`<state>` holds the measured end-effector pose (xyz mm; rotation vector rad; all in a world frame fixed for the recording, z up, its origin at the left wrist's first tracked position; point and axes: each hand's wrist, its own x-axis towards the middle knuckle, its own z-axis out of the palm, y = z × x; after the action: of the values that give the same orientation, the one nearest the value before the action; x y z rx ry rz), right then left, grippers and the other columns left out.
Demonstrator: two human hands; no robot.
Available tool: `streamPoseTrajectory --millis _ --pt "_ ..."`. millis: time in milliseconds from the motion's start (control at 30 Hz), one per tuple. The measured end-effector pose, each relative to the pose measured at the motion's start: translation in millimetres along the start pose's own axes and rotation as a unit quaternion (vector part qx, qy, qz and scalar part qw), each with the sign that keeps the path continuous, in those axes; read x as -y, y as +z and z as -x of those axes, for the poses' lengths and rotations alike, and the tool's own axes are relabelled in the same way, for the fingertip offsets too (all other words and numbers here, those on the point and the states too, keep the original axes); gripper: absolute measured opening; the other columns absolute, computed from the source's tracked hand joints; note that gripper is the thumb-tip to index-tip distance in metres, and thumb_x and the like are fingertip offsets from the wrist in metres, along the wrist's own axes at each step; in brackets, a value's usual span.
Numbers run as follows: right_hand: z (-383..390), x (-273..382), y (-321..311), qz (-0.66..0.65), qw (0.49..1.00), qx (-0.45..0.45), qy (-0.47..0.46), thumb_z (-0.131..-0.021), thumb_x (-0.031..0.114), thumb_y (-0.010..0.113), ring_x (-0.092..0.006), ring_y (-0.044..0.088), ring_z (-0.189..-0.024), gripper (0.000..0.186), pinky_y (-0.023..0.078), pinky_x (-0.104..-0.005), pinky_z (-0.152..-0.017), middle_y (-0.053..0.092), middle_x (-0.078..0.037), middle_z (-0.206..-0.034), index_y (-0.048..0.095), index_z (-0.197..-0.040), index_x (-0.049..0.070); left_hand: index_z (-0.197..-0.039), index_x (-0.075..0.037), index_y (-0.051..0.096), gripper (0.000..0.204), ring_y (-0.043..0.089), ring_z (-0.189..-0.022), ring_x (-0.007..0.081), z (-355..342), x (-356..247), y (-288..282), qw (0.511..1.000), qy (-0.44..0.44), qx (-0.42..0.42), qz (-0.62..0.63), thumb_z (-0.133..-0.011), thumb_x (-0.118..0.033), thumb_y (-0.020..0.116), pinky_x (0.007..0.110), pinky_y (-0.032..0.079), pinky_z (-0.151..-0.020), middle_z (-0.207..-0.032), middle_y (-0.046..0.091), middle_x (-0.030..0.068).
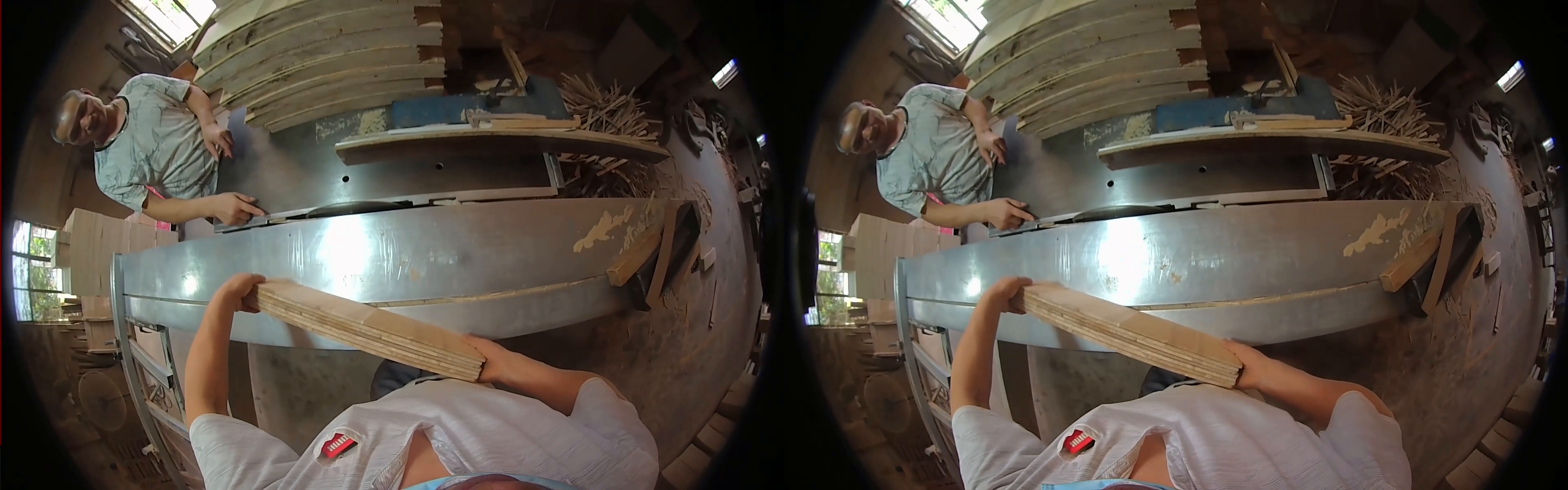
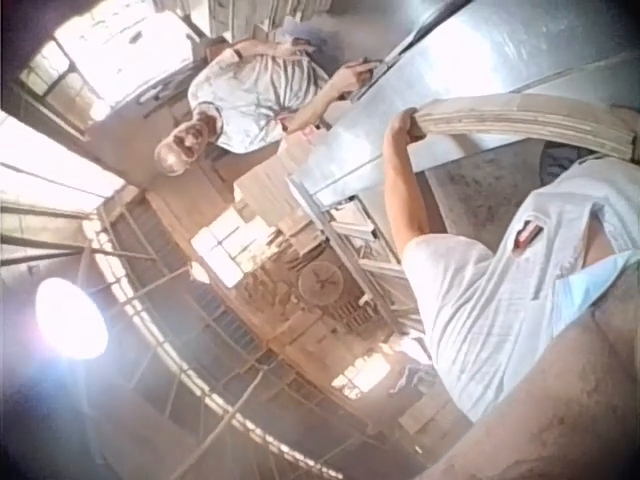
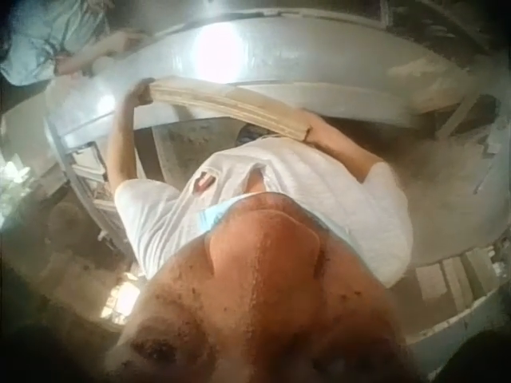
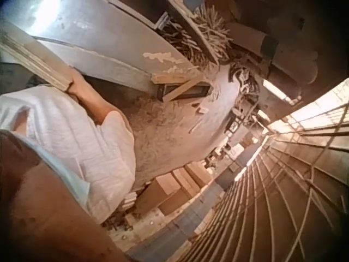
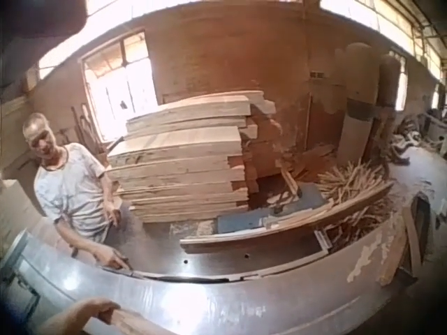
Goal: Using a jointer machine to smooth the edges of curved wooden panels.
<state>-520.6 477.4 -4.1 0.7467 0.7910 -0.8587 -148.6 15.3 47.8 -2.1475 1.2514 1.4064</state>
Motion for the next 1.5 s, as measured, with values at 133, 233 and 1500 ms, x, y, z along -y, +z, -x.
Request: streamPoseTrajectory --millis 133,233,1500 --pt "1 10 -20 0.046 0.997 0.044 -0.042 -0.103 0.041 0.050 -0.0292 0.053 -0.129 0.050 0.044 -0.0472 -0.109 0.055 -0.014 -0.140 0.051 -0.139 0.007 -0.110 -0.004 0.064 0.038 0.070 -0.080 0.0288 31 7 1 0.999 0.020 0.019 0.022 -0.090 -0.036 0.067 0.049 0.061 -0.066 -0.094 0.068 0.0130" --pt "27 19 -14 0.074 0.991 0.045 -0.106 -0.105 0.041 0.048 -0.0271 0.055 -0.127 0.052 0.046 -0.0445 -0.107 0.055 -0.012 -0.139 0.047 -0.143 0.005 -0.113 0.002 0.064 0.044 0.070 -0.075 0.0260 74 23 9 0.988 0.087 0.019 0.125 -0.093 -0.037 0.067 0.045 0.061 -0.061 -0.096 0.068 0.0136" --pt "148 67 -17 0.400 0.771 0.005 -0.496 -0.096 0.043 0.064 -0.0223 0.060 -0.116 0.066 0.051 -0.0364 -0.096 0.058 -0.013 -0.130 0.042 -0.139 -0.001 -0.146 -0.012 0.045 0.059 0.050 -0.132 0.0247 148 136 262 0.538 0.274 0.187 0.775 -0.098 -0.043 0.060 0.045 0.039 -0.113 -0.146 0.051 0.0042"
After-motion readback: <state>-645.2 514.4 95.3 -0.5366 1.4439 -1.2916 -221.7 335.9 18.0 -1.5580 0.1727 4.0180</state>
